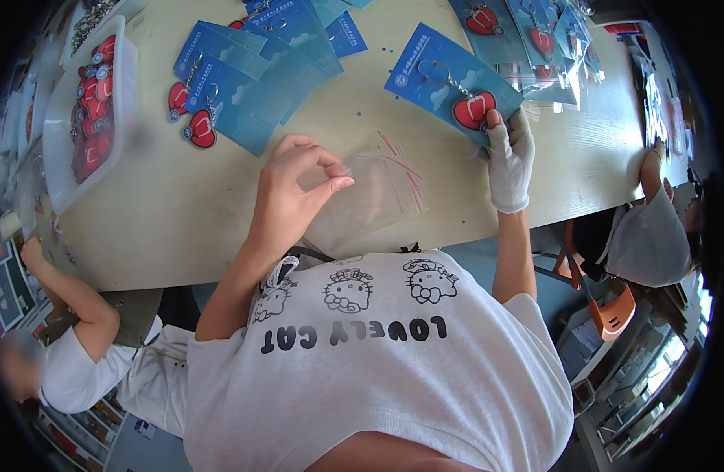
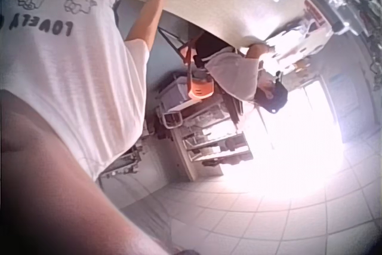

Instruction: The person assembles heart-shaped keychains by attaching red heart charms to blue cardboard backing cards. They pick up a charm, align it with the card, and press it into place, repeating this process for multiple units. The person also handles a container of loose charms and stacks the finished keychains on the table.

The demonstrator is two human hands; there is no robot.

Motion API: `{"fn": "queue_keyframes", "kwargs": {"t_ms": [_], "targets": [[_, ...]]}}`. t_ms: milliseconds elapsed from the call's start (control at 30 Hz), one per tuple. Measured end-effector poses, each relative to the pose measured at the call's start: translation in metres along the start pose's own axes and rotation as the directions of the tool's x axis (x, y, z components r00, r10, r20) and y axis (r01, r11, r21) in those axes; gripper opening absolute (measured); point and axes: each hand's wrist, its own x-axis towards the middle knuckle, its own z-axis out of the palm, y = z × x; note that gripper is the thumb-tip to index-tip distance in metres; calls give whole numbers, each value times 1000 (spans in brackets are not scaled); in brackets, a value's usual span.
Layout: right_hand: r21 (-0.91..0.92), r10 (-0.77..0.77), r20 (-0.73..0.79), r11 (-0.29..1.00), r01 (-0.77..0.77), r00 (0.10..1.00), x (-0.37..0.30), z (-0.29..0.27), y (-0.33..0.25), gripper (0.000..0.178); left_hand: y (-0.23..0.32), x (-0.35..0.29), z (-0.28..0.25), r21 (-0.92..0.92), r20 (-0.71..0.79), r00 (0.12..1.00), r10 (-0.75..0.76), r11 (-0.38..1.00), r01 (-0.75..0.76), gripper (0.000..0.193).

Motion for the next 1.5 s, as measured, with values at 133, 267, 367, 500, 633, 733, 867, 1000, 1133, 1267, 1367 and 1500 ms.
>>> {"fn": "queue_keyframes", "kwargs": {"t_ms": [133, 267, 367, 500, 633, 733, 867, 1000, 1133, 1267, 1367, 1500], "targets": [[-22, 22, 271, 1000, -16, 962, 9, -25, -8, 40, -4, 2, -8, -311, 156, 960, -232, 911, 270, 9], [-128, 79, 377, 991, -32, 923, 17, -24, -30, 37, 2, 15, -15, -400, 272, 889, -369, 796, 453, 7], [-153, 79, 420, 988, -16, 904, 22, -25, -37, 35, -5, 19, -13, -445, 295, 884, -364, 766, 464, 11], [-221, 104, 487, 975, 7, 867, 30, -29, -40, 34, -1, 29, -15, -487, 340, 872, -353, 726, 484, 10], [-387, 214, 578, 921, 34, 787, 41, -34, -57, 32, 2, 37, -15, -513, 362, 880, -307, 723, 463, 9], [-366, 197, 607, 929, 50, 770, 43, -18, -53, 31, 3, 46, -9, -462, 352, 905, -241, 796, 392, 11], [-450, 250, 598, 891, 61, 762, 34, 6, -50, 27, -4, 51, -8, -394, 338, 918, -207, 855, 338, 15], [-351, 247, 594, 936, -30, 765, 32, 2, -41, 25, 2, 49, -11, -383, 363, 899, -245, 841, 384, 17], [-363, 202, 583, 931, 30, 787, 21, 20, -35, 35, 1, 52, -7, -455, 385, 890, -245, 789, 414, 20], [-474, 236, 604, 874, 105, 762, 16, 28, -41, 36, -1, 54, -1, -354, 429, 874, -229, 847, 395, 22], [-314, 157, 477, 949, 1, 865, 14, 33, -27, 29, 11, 64, -7, -432, 411, 886, -213, 811, 395, 23], [-225, 183, 345, 968, -109, 920, 17, 27, -43, 20, 14, 69, -16, -481, 341, 907, -248, 783, 394, 20]]}}
